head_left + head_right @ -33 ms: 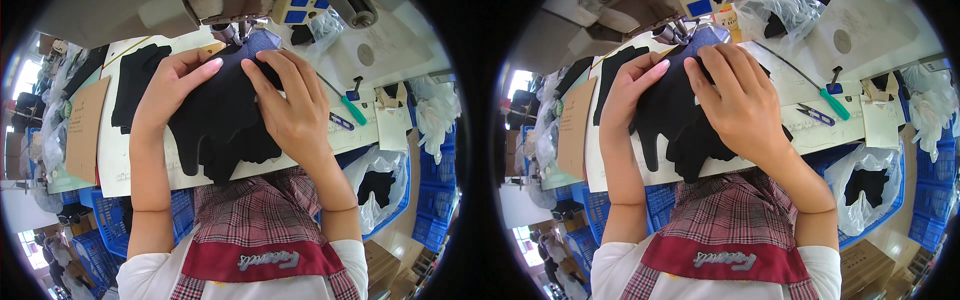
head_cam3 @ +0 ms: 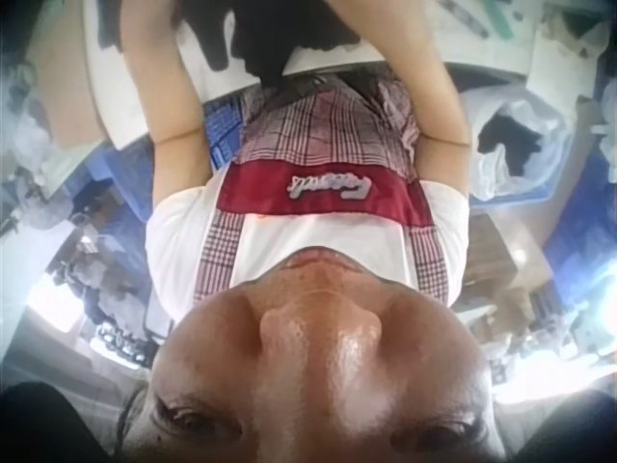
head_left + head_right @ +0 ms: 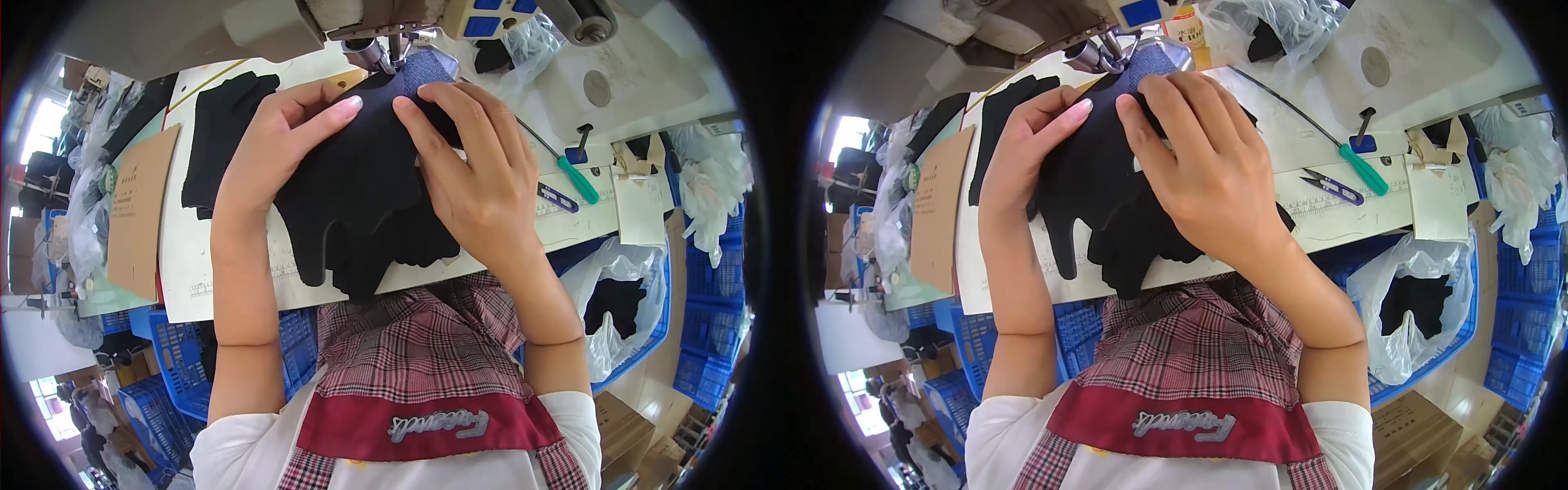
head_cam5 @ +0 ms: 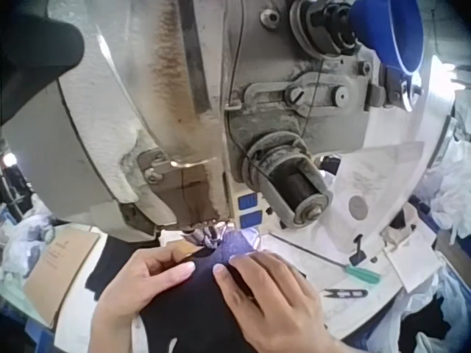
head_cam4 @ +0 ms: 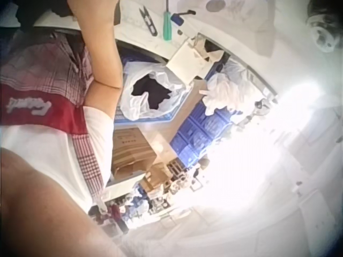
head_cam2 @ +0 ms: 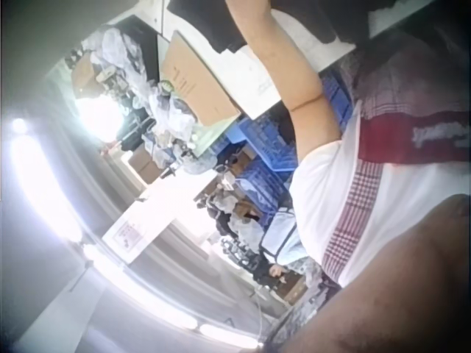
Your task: The person sews black fabric pieces using a sewing machine in a workshop. They guide the fabric under the needle, trim excess threads with scissors, and adjust the machine's tension using a screwdriver. The person repeats this process for multiple glove pieces, stacking the finished items on the table.
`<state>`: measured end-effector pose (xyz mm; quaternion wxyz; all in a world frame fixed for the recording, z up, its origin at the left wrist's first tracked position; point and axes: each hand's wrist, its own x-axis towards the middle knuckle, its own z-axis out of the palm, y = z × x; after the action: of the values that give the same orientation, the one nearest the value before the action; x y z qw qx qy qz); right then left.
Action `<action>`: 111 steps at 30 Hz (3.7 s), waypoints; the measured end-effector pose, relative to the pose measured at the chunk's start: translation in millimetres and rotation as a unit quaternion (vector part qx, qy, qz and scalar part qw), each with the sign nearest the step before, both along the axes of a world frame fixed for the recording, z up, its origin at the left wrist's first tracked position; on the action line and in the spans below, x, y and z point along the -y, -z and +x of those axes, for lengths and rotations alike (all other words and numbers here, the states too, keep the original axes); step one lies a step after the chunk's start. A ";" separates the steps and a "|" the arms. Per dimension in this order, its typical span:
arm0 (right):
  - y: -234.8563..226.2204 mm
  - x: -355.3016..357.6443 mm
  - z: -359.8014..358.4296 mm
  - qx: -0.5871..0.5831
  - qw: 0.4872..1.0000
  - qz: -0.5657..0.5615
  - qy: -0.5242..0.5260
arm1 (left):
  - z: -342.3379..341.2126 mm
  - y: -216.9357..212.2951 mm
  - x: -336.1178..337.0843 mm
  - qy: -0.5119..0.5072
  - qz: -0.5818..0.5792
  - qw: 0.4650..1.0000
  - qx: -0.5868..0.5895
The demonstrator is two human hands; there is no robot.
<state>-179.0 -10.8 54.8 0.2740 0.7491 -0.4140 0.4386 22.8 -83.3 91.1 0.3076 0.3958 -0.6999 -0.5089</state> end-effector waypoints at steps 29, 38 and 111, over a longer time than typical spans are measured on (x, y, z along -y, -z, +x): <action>1.9 0.2 -5.3 0.002 1.000 -0.004 -0.021 | -26.8 17.9 -21.8 -0.070 0.060 0.977 -0.194; 3.3 17.4 -18.8 -0.016 0.996 -0.064 -0.056 | -28.8 30.8 -37.4 -0.194 -0.193 0.953 -0.130; -0.8 17.5 -12.0 -0.035 0.997 -0.070 0.013 | -57.8 44.6 -23.0 -0.256 -0.574 0.774 0.074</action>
<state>-191.0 -28.4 55.6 0.3455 0.7375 -0.3820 0.4369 -35.0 -60.3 46.5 0.5439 0.3463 -0.7555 0.1160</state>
